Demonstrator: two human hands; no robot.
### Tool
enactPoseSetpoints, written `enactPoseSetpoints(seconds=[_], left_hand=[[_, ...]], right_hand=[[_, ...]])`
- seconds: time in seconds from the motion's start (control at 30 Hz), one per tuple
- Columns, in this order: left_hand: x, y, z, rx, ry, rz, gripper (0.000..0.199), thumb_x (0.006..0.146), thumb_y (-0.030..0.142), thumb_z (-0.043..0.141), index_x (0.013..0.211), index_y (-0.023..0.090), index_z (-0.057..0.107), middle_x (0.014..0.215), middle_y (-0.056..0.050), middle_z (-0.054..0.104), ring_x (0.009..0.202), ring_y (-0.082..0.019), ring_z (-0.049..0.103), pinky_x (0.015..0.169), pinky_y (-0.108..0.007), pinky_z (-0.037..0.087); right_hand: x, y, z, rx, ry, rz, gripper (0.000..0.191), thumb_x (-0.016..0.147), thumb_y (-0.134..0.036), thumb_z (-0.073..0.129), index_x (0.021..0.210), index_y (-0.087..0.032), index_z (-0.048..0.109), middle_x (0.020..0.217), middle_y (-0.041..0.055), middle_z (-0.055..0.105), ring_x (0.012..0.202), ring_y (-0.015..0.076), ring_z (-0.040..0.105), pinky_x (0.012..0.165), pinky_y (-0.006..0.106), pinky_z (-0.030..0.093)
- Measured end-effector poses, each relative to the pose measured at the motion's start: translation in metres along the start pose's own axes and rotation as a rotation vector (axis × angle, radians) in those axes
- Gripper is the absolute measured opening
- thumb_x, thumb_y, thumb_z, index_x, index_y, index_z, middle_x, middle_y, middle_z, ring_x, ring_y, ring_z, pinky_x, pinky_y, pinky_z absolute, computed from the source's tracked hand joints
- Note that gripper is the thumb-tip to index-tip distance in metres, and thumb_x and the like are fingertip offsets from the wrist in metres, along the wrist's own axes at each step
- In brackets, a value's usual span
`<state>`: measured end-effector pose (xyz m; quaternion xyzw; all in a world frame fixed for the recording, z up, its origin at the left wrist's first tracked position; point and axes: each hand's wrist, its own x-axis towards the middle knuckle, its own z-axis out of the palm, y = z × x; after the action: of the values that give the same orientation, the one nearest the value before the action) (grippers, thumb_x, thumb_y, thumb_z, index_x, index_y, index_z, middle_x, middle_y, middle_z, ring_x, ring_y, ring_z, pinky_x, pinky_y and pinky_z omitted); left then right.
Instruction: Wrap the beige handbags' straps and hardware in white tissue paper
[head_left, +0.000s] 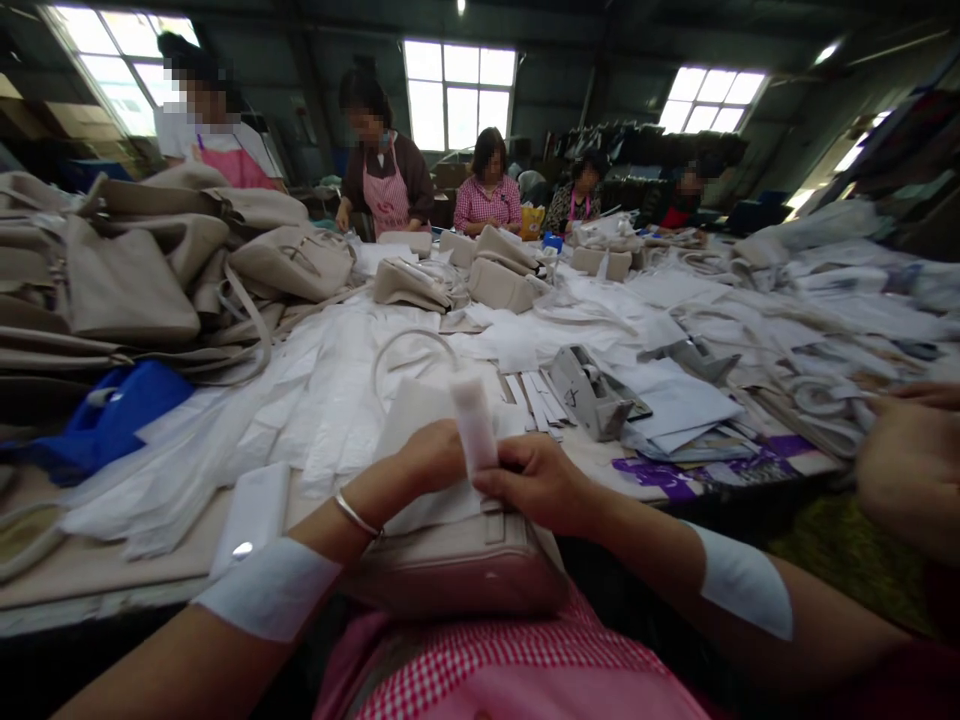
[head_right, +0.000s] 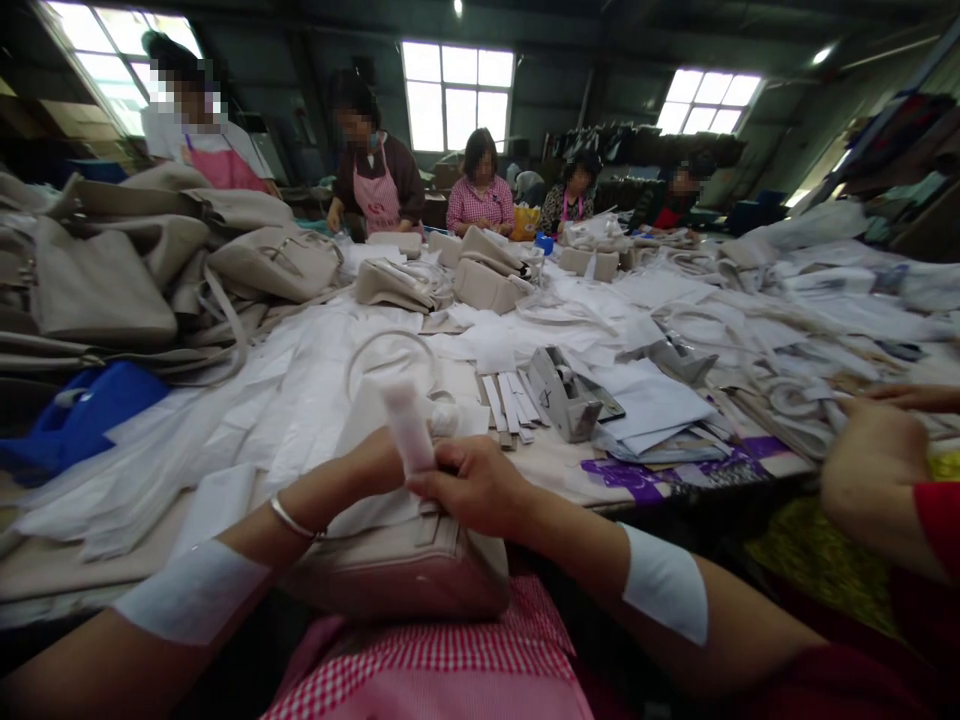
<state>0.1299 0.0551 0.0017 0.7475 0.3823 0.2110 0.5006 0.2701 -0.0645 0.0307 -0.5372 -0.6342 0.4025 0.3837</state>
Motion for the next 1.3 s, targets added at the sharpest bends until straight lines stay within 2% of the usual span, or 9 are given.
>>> enactPoseSetpoints(seconds=[0.1, 0.2, 0.3, 0.47, 0.67, 0.77, 0.9, 1.1, 1.3], left_hand=[[-0.015, -0.004, -0.002, 0.075, -0.045, 0.0, 0.018, 0.073, 0.027, 0.068, 0.057, 0.022, 0.06, 0.056, 0.0, 0.06, 0.058, -0.018, 0.052, 0.06, -0.027, 0.037], [-0.034, -0.009, 0.008, 0.128, -0.039, -0.052, 0.029, 0.085, 0.034, 0.053, 0.059, 0.022, 0.058, 0.054, 0.0, 0.058, 0.054, -0.017, 0.05, 0.056, -0.028, 0.035], [-0.048, -0.012, 0.025, 0.098, -0.032, -0.1, 0.035, 0.091, 0.038, 0.045, 0.063, 0.022, 0.057, 0.052, 0.001, 0.056, 0.052, -0.017, 0.049, 0.055, -0.028, 0.035], [-0.059, -0.017, 0.048, 0.028, -0.019, -0.134, 0.038, 0.094, 0.042, 0.038, 0.066, 0.022, 0.054, 0.054, 0.001, 0.055, 0.055, -0.017, 0.051, 0.059, -0.03, 0.037], [-0.068, -0.029, 0.062, 0.165, 0.02, -0.031, 0.028, 0.096, 0.034, 0.035, 0.086, 0.022, 0.058, 0.082, -0.009, 0.067, 0.076, -0.024, 0.061, 0.073, -0.035, 0.043], [-0.071, -0.037, 0.064, 0.261, -0.009, 0.023, 0.03, 0.097, 0.031, 0.032, 0.091, 0.021, 0.059, 0.087, -0.012, 0.067, 0.078, -0.025, 0.062, 0.075, -0.037, 0.045], [-0.073, -0.044, 0.059, 0.271, -0.04, 0.092, 0.031, 0.097, 0.033, 0.033, 0.097, 0.02, 0.061, 0.09, -0.012, 0.068, 0.079, -0.025, 0.063, 0.076, -0.037, 0.047], [-0.075, -0.041, 0.043, 0.136, -0.097, 0.194, 0.032, 0.097, 0.034, 0.036, 0.1, 0.02, 0.064, 0.101, -0.011, 0.069, 0.092, -0.024, 0.063, 0.089, -0.036, 0.046], [-0.073, -0.034, 0.056, 0.077, 0.05, 0.005, 0.038, 0.094, 0.05, 0.044, 0.091, 0.018, 0.065, 0.082, -0.006, 0.069, 0.076, -0.02, 0.062, 0.073, -0.03, 0.047]], right_hand=[[0.002, 0.025, 0.018, 0.34, 0.14, 0.204, 0.031, 0.079, -0.045, 0.065, 0.073, -0.015, 0.068, 0.063, 0.0005, 0.059, 0.058, 0.0126, 0.048, 0.054, 0.024, 0.038], [-0.007, 0.044, 0.029, 0.442, 0.137, 0.292, 0.039, 0.078, -0.052, 0.065, 0.071, -0.013, 0.068, 0.062, 0.0005, 0.057, 0.057, 0.0118, 0.045, 0.053, 0.024, 0.037], [-0.019, 0.052, 0.032, 0.393, 0.143, 0.333, 0.041, 0.078, -0.054, 0.064, 0.068, -0.014, 0.065, 0.057, -0.0016, 0.051, 0.055, 0.011, 0.04, 0.051, 0.023, 0.034], [-0.034, 0.064, 0.034, 0.311, 0.161, 0.329, 0.04, 0.085, -0.053, 0.057, 0.068, -0.016, 0.062, 0.06, -0.001, 0.052, 0.06, 0.0131, 0.044, 0.055, 0.024, 0.037], [-0.043, 0.076, 0.036, 0.147, 0.194, 0.237, 0.038, 0.091, -0.045, 0.051, 0.064, -0.018, 0.051, 0.063, -0.0022, 0.043, 0.063, 0.0128, 0.039, 0.057, 0.023, 0.034], [-0.04, 0.076, 0.035, 0.189, 0.17, 0.271, 0.038, 0.091, -0.046, 0.052, 0.064, -0.018, 0.049, 0.063, -0.0022, 0.041, 0.063, 0.0126, 0.038, 0.056, 0.023, 0.033], [-0.034, 0.073, 0.033, 0.278, 0.102, 0.328, 0.038, 0.089, -0.048, 0.053, 0.065, -0.018, 0.052, 0.062, -0.0023, 0.041, 0.06, 0.0121, 0.037, 0.054, 0.023, 0.033], [-0.031, 0.07, 0.034, 0.227, 0.126, 0.389, 0.041, 0.086, -0.05, 0.054, 0.06, -0.018, 0.047, 0.058, -0.0031, 0.037, 0.057, 0.0113, 0.034, 0.05, 0.023, 0.03], [-0.029, 0.067, 0.037, 0.004, 0.175, 0.341, 0.045, 0.091, -0.05, 0.046, 0.058, -0.019, 0.044, 0.056, -0.003, 0.039, 0.057, 0.0116, 0.037, 0.051, 0.024, 0.029]])
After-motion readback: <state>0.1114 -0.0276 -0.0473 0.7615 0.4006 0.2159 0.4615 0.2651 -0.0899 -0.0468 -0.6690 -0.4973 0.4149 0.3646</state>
